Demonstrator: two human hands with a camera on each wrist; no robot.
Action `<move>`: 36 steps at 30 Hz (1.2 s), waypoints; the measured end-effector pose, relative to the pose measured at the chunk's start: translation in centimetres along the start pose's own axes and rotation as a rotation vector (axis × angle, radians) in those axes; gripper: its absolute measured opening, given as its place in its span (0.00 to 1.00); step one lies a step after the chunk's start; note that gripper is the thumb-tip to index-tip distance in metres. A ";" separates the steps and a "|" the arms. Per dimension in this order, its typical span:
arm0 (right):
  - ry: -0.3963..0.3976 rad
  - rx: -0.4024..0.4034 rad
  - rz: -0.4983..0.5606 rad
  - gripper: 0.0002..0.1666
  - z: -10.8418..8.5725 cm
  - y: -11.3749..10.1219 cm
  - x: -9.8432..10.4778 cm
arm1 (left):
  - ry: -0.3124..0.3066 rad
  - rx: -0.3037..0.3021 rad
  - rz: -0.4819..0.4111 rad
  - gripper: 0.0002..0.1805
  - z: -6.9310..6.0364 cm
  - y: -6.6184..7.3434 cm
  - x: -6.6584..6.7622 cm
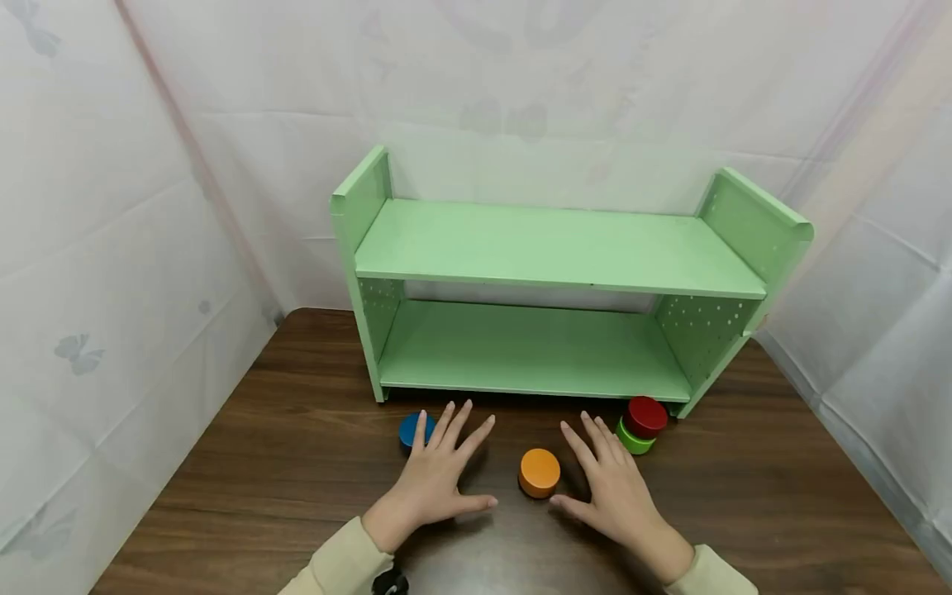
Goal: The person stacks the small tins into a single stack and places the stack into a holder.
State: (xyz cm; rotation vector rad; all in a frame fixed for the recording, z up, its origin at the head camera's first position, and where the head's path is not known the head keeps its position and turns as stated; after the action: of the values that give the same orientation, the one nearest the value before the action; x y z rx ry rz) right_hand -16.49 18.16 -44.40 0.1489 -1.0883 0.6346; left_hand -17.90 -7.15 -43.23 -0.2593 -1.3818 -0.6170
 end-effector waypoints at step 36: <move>0.388 -0.100 0.069 0.48 0.1 1.7 2.5 | 0.077 0.052 -0.018 0.50 0.1 -0.6 0.4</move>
State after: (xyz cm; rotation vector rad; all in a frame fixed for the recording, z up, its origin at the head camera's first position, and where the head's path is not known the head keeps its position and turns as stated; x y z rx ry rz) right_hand -16.75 20.53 -42.48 -0.0966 -0.7500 0.6378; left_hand -18.25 -7.65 -42.92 -0.1799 -1.3250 -0.5996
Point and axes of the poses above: each hand's wrist, its own z-axis towards the middle knuckle, its own x-axis out of the back of the hand, y = z × x, the point moved 3 cm from there along z, towards the middle knuckle, and after that the axes turned 6 degrees about z, right-handed, at the moved point
